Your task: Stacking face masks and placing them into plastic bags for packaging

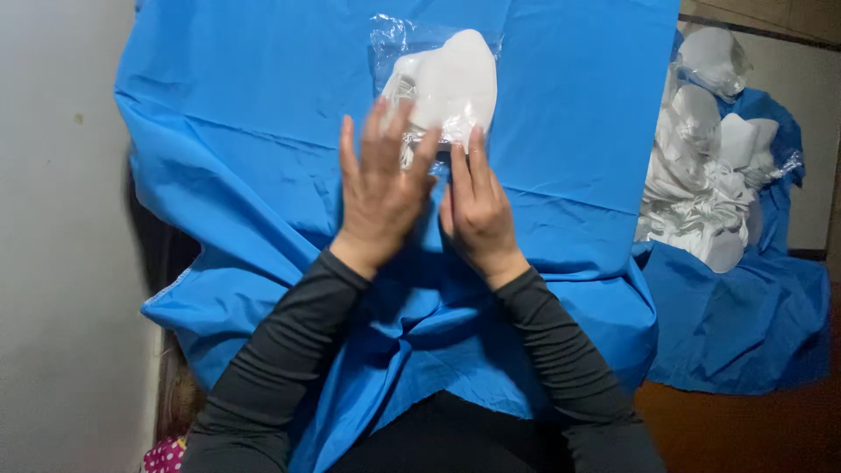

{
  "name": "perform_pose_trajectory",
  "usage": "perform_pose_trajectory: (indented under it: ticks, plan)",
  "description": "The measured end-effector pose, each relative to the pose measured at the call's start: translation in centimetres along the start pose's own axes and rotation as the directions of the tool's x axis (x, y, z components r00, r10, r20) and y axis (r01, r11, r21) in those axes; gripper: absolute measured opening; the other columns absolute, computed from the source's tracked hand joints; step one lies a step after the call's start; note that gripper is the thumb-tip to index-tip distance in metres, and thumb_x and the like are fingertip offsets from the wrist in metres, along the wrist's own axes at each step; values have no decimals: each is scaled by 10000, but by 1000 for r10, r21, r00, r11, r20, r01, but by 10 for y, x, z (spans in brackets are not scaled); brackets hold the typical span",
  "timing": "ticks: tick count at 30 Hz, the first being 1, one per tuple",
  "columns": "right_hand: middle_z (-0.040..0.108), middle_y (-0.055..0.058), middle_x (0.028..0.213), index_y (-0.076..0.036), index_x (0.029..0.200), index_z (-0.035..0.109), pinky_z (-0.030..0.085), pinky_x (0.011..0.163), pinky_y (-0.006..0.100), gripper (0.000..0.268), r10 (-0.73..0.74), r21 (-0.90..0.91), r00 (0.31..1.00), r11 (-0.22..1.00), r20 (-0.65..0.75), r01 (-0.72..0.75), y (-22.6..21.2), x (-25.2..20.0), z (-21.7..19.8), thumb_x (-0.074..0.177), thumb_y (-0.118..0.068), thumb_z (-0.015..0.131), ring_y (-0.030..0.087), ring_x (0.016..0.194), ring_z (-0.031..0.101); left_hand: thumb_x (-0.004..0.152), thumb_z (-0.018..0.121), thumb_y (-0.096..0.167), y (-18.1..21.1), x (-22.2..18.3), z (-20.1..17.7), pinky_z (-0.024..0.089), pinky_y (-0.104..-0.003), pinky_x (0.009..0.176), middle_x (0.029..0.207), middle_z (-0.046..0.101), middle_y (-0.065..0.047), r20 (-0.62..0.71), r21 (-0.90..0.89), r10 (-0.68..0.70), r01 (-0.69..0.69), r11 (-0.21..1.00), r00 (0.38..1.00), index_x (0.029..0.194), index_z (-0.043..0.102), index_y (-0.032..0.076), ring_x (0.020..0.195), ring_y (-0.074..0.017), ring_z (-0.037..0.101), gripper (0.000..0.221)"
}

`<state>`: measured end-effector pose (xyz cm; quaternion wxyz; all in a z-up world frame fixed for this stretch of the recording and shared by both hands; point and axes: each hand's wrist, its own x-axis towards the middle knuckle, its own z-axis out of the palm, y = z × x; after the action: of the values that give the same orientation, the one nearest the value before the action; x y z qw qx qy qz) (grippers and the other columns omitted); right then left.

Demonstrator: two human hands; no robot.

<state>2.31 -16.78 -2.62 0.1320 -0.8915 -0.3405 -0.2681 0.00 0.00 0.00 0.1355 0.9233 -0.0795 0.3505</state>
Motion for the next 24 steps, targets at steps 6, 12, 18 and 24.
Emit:
perform_pose_trajectory:
  ticks: [6, 12, 18, 24]
  plan:
    - [499, 289, 1493, 30, 1431, 596, 559, 815, 432, 509, -82, 149, 996, 986, 18, 78, 6, -5, -32, 926, -36, 600, 354, 951, 669, 679, 964, 278, -31, -1, 7, 496, -452, 877, 1450, 409, -154, 276, -34, -103, 117, 993, 956, 1421, 595, 203, 1238, -385, 517, 832]
    - [629, 192, 1282, -20, 1323, 679, 499, 722, 357, 448, -154, 115, 986, 983, 71, 145, 19, -14, -29, 890, -135, 665, 257, 906, 585, 879, 825, 120, -54, -9, 32, 546, -392, 603, 1055, 445, -27, 131, -191, -56, 80, 978, 990, 1150, 675, 170, 825, -261, 621, 314]
    - [676, 160, 1195, -43, 1206, 731, 475, 740, 383, 336, -207, 76, 978, 976, 36, 204, 28, -8, -36, 896, -143, 652, 299, 950, 585, 874, 838, 141, -66, -15, 46, 598, -354, 625, 901, 453, 82, 196, -299, -60, 117, 947, 979, 1007, 612, 239, 815, -240, 690, 280]
    - [632, 157, 1357, -76, 1349, 702, 489, 990, 515, 412, -166, 213, 983, 961, -76, 179, 36, 1, -36, 970, -192, 591, 386, 1204, 568, 842, 818, 65, -59, -7, 39, 571, -360, 624, 898, 482, 49, 163, -338, -44, 98, 936, 986, 985, 597, 206, 850, -294, 666, 299]
